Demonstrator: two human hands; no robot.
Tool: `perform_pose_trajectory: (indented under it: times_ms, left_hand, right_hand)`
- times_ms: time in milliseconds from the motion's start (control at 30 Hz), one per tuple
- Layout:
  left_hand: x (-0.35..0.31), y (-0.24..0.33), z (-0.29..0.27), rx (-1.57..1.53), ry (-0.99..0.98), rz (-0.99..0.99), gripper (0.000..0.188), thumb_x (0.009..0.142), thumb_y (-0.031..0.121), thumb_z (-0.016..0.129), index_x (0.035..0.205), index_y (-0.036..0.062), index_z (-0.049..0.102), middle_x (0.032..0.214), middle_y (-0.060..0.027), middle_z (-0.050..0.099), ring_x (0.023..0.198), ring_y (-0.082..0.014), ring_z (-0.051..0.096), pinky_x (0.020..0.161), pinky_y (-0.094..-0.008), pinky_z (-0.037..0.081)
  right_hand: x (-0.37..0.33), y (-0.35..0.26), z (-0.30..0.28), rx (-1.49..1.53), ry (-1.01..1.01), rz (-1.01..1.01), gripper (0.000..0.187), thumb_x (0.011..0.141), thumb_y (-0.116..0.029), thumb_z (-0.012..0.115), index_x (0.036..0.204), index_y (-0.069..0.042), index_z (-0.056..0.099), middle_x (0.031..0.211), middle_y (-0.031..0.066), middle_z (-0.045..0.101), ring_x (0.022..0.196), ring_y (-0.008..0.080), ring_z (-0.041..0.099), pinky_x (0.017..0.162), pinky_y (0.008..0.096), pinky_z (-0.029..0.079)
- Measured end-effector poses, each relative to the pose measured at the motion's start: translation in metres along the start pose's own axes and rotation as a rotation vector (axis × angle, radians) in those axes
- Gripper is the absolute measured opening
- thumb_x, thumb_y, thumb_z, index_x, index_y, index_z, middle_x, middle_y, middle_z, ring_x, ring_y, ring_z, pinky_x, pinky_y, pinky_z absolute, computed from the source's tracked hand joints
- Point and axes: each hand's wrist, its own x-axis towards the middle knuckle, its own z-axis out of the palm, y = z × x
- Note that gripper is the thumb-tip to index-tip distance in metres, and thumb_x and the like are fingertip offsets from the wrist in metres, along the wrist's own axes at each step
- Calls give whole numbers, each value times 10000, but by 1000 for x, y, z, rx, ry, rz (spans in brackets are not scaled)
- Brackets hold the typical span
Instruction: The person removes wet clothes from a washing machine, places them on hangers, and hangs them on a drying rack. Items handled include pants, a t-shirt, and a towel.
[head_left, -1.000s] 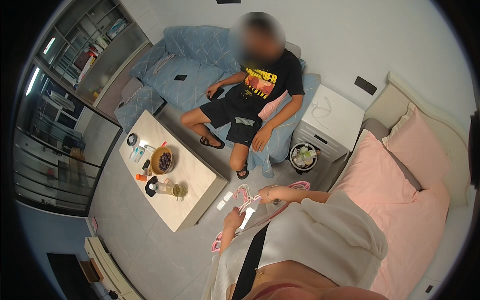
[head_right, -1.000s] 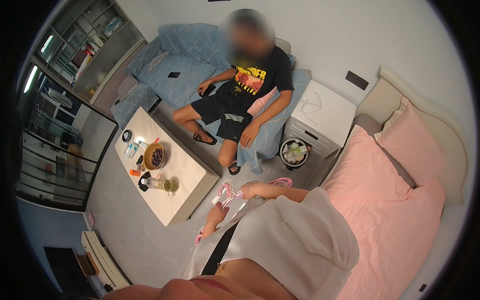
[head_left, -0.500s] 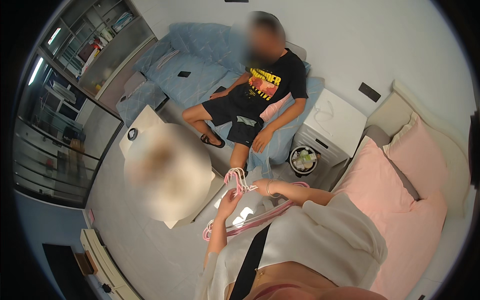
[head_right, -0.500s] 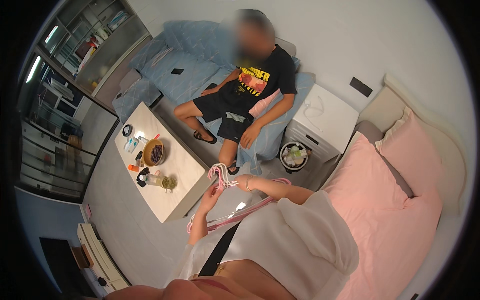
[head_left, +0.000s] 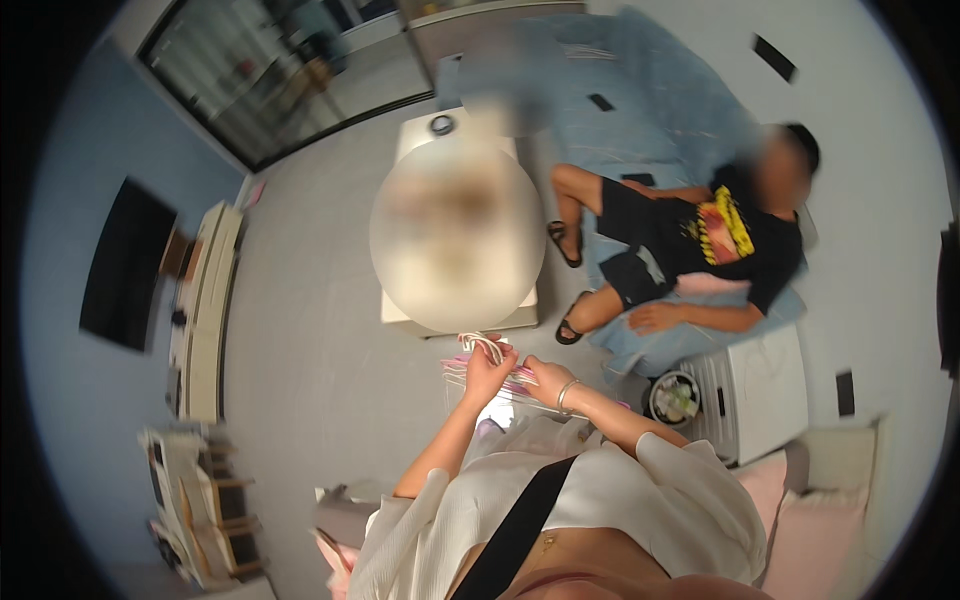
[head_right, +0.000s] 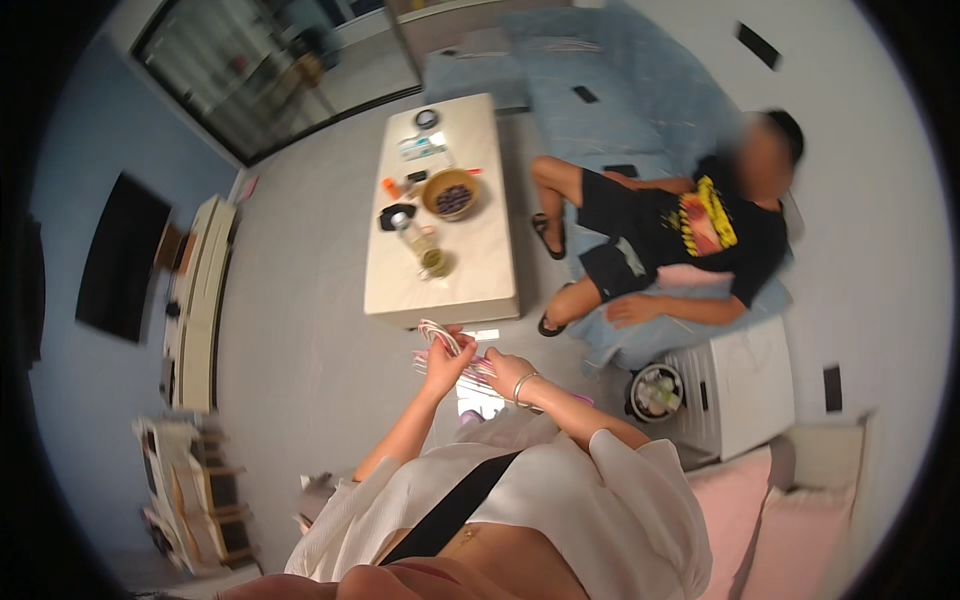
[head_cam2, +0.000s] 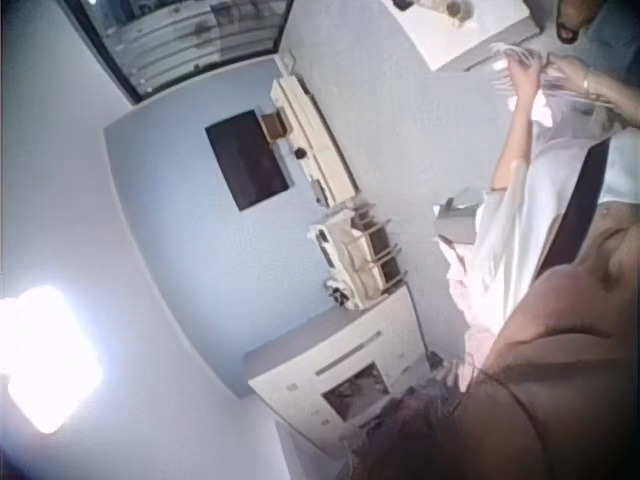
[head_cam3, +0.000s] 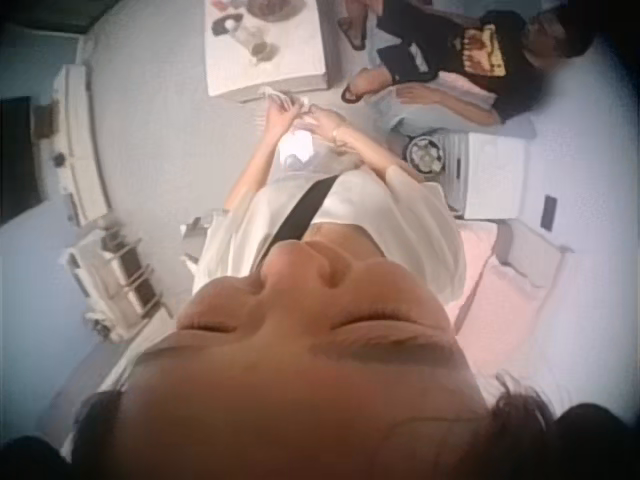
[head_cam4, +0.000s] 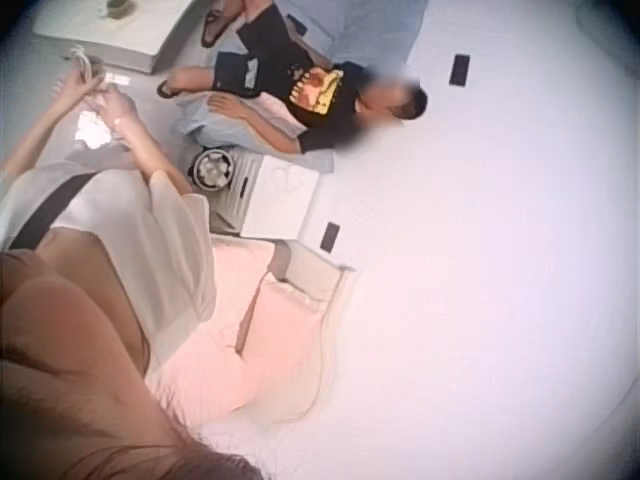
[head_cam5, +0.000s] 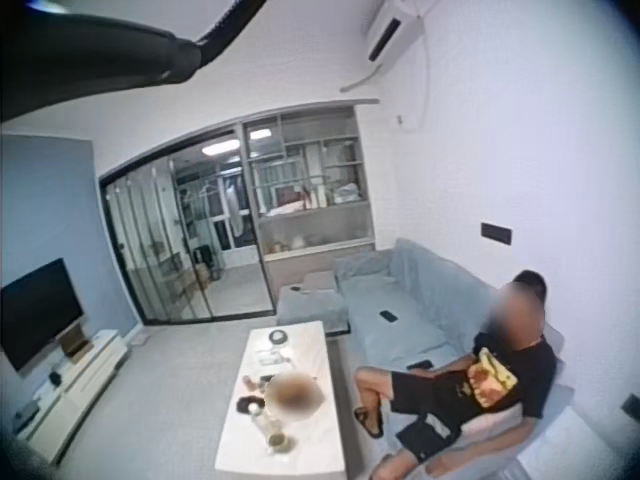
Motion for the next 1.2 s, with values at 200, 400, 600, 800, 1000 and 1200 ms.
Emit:
perform_pose_trajectory:
  times_ms: [200,400,600,800,1000,1200]
  left_hand:
    - [-18,-39,-147,-270,218,145,324,789,-79,511,1096,-18,429,1089,-134,552,986,-171,542,828,-292,467]
    - [-40,-40,-338,-366,510,183,190,859,-13,503,1048,-27,481,1055,-141,577,1023,-192,564,873,-292,445]
    - [-41,-42,-510,-266,691,304,300,915,142,485,1148,-43,455,1161,-157,538,1126,-214,490,981,-335,353]
    - [31,-59,-633,-335,746,293,355,915,139,485,1210,-49,427,1123,-145,562,1087,-192,509,943,-312,379]
    - [172,-86,-772,-200,846,227,303,920,103,467,1158,-85,464,919,-131,636,883,-165,587,881,-324,431]
    - [300,-54,-888,-124,807,356,332,946,158,405,1168,-79,474,1112,-136,582,1040,-194,521,971,-342,340]
  right_hand:
    - [89,-106,65,-16,-125,-214,335,742,-196,611,1008,-46,475,864,192,627,826,341,612,716,398,479]
    - [208,-243,176,-120,-204,-413,420,696,-223,666,1022,-43,472,863,202,620,795,349,613,690,408,482]
    - [304,-394,247,-65,-355,-528,423,683,-241,692,995,-43,487,895,184,619,812,327,617,694,383,483]
    - [444,-457,300,-62,-336,-561,420,681,-248,694,1000,-50,503,867,174,627,803,334,615,688,392,485]
    - [615,-522,305,-138,-293,-612,337,713,-216,641,979,-71,495,846,166,624,797,346,604,682,424,477]
    - [755,-590,254,-160,-98,-614,332,702,-210,639,984,-78,523,856,143,619,783,344,598,684,417,475]
